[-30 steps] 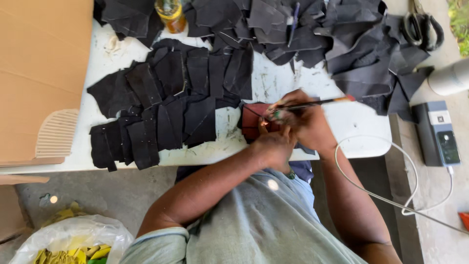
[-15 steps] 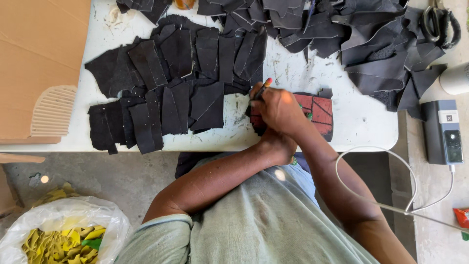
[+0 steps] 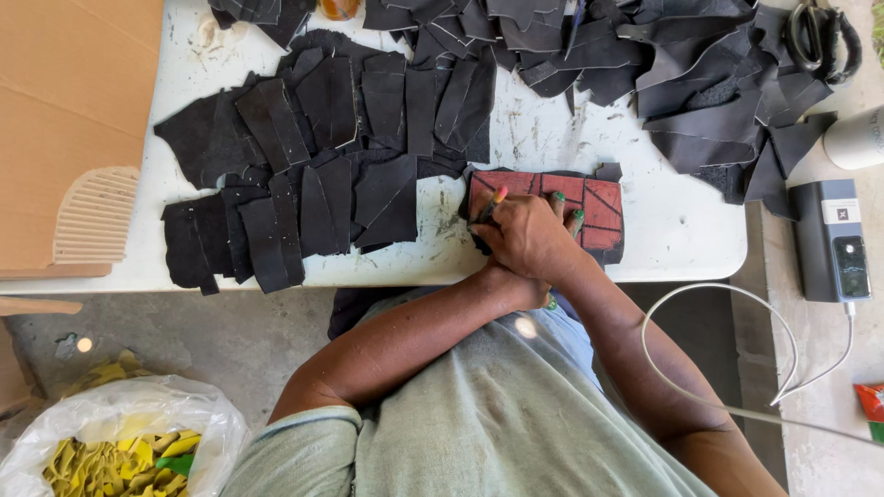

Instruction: The person uses a pencil to mark lines on a red rectangular template placed on a white table. They then pick up black fabric strips, align them on the template, and mark them with the pencil. The person repeats this process, handling multiple fabric pieces and placing them into a cardboard box.

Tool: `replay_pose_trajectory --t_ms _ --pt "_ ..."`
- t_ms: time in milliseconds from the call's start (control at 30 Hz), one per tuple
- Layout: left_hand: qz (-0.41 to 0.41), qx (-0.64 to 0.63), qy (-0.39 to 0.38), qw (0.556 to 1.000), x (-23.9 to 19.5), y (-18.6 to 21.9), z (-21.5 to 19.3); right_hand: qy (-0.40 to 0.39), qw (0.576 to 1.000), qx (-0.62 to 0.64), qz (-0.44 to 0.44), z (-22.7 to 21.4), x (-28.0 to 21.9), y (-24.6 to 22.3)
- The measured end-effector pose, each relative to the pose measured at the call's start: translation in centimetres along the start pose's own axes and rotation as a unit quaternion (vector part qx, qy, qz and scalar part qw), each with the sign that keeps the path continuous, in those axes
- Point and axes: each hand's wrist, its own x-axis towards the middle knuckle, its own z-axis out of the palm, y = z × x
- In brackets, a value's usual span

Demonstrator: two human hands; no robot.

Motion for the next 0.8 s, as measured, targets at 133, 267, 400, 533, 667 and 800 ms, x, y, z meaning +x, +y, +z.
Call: replay_pose_trajectory --t_ms 133,267,400,533,667,800 --pt "0.010 -0.043 -0.071 0.996 0.2 0.0 -0.7 -0.042 0.991 0.084 0.097 -0.8 -0.2 0.5" --pt "-0.002 -0.045 -0.074 0.996 0.1 0.2 -1.4 -0.007 0.984 0.161 0.080 -0.8 -0.9 0.2" --pt "0.000 -0.046 -0.069 0.997 0.5 0.2 -2.1 0.017 0.993 0.116 -0.003 -0.4 -0.2 0.0" --pt "0.002 -0.044 -0.069 0.997 0.3 0.3 -1.9 -0.010 0.999 0.046 0.028 -0.1 -0.3 0.0" --pt "0.006 -0.040 -0.061 0.997 0.8 0.4 -1.7 -0.020 0.987 0.138 0.077 -1.1 -0.7 0.0" --pt "0.000 -0.035 -0.062 0.997 0.2 0.4 -0.9 0.020 0.987 0.146 0.058 -1.0 -1.0 -0.6"
